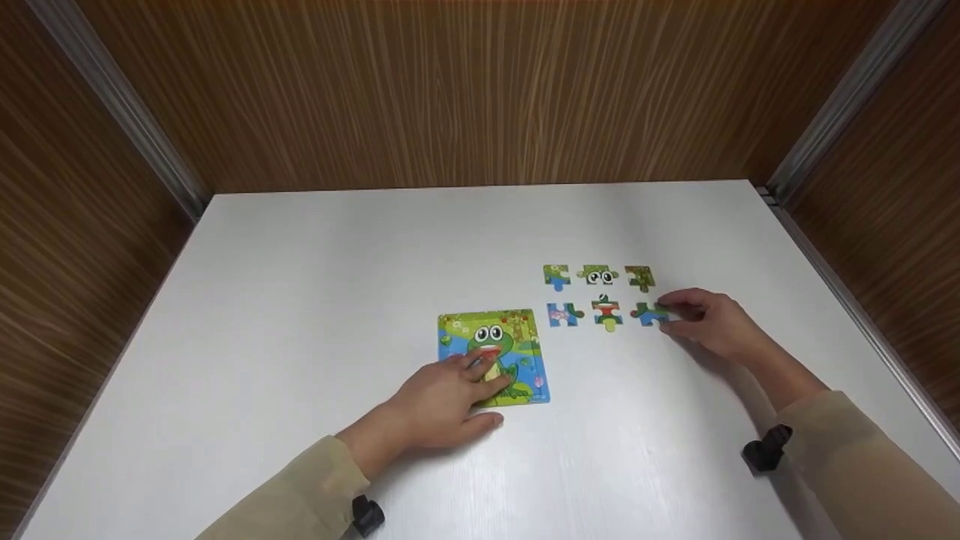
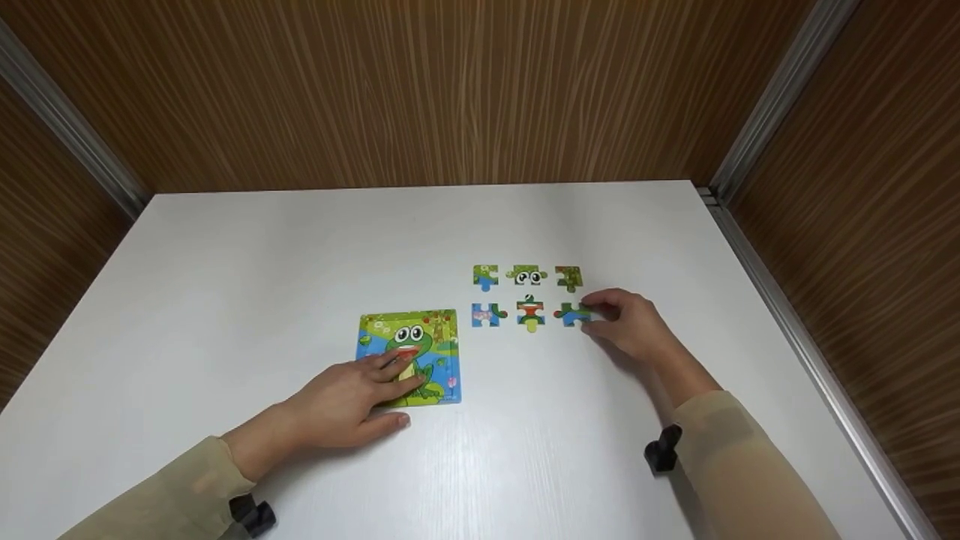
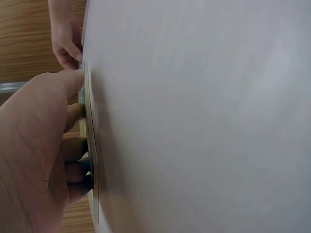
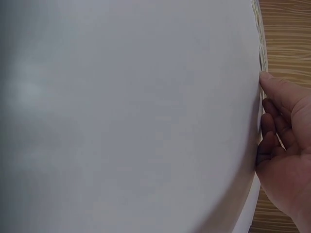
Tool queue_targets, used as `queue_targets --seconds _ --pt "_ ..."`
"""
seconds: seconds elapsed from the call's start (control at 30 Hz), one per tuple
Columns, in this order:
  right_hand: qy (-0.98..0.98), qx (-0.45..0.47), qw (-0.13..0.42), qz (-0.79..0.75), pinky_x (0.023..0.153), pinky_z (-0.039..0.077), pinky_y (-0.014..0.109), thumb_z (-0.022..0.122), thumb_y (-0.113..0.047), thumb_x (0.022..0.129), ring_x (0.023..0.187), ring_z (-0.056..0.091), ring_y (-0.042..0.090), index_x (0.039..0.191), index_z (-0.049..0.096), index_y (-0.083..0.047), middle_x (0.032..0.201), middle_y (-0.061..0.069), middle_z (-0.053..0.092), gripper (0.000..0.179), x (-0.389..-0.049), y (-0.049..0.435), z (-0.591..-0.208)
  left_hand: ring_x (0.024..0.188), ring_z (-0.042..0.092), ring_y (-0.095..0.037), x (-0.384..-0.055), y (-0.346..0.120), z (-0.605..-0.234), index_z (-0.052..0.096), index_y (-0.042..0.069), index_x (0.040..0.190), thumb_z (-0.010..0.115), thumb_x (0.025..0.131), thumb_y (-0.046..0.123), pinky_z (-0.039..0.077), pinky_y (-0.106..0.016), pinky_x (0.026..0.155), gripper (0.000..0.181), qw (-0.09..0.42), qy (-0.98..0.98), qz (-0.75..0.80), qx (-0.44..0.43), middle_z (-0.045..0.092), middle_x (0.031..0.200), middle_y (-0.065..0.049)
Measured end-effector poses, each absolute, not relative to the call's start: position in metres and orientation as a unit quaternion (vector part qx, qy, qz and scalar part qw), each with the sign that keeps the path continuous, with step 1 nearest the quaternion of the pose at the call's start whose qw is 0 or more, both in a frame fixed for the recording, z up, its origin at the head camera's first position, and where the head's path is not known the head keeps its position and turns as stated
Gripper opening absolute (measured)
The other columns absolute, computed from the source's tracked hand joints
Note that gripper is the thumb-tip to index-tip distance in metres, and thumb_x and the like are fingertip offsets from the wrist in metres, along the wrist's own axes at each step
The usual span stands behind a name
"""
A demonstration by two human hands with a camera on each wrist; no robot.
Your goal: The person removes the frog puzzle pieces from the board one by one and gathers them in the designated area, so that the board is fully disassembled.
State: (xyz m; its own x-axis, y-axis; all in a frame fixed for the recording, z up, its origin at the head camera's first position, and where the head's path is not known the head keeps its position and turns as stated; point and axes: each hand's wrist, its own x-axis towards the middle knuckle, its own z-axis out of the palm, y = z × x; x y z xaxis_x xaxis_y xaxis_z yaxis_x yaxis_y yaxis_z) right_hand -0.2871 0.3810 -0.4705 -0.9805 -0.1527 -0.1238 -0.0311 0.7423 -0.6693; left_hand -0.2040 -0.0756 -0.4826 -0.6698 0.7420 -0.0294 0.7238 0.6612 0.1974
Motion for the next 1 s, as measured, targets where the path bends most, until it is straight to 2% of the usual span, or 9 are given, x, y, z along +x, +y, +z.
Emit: queue_targets --seconds 0.17,0.57,1.0 --pt "0.927 -0.051 0.087 -0.361 0.108 0.047 0.051 0.077 -0.018 0.099 0.141 0.052 0.043 0.143 0.062 -0.005 0.152 0.022 0.055 0.048 -0.2874 0.3808 -0.4704 0.154 0.038 -0.034 -0.2040 -0.0754 -0.4824 0.049 0.023 0.161 0.042 0.110 0.055 0.035 -0.047 0.123 0.061 0.052 0.910 0.082 0.403 0.037 0.166 -0.014" --pt "0.922 -0.055 0.086 -0.374 0.113 0.043 0.055 0.076 -0.016 0.100 0.144 0.049 0.043 0.143 0.062 -0.004 0.154 0.022 0.053 0.047 -0.2872 0.3799 -0.4704 0.152 0.040 -0.033 -0.2041 -0.0750 -0.4828 0.052 0.021 0.159 0.044 0.109 0.053 0.037 -0.046 0.122 0.060 0.045 0.906 0.094 0.409 0.040 0.164 -0.016" --pt "0.925 -0.061 0.076 -0.368 0.112 0.042 0.056 0.076 -0.014 0.099 0.141 0.051 0.044 0.138 0.066 -0.005 0.151 0.019 0.053 0.041 -0.2876 0.3797 -0.4707 0.153 0.038 -0.033 -0.2047 -0.0751 -0.4825 0.051 0.021 0.160 0.043 0.110 0.054 0.036 -0.047 0.122 0.061 0.051 0.906 0.094 0.408 0.037 0.166 -0.015"
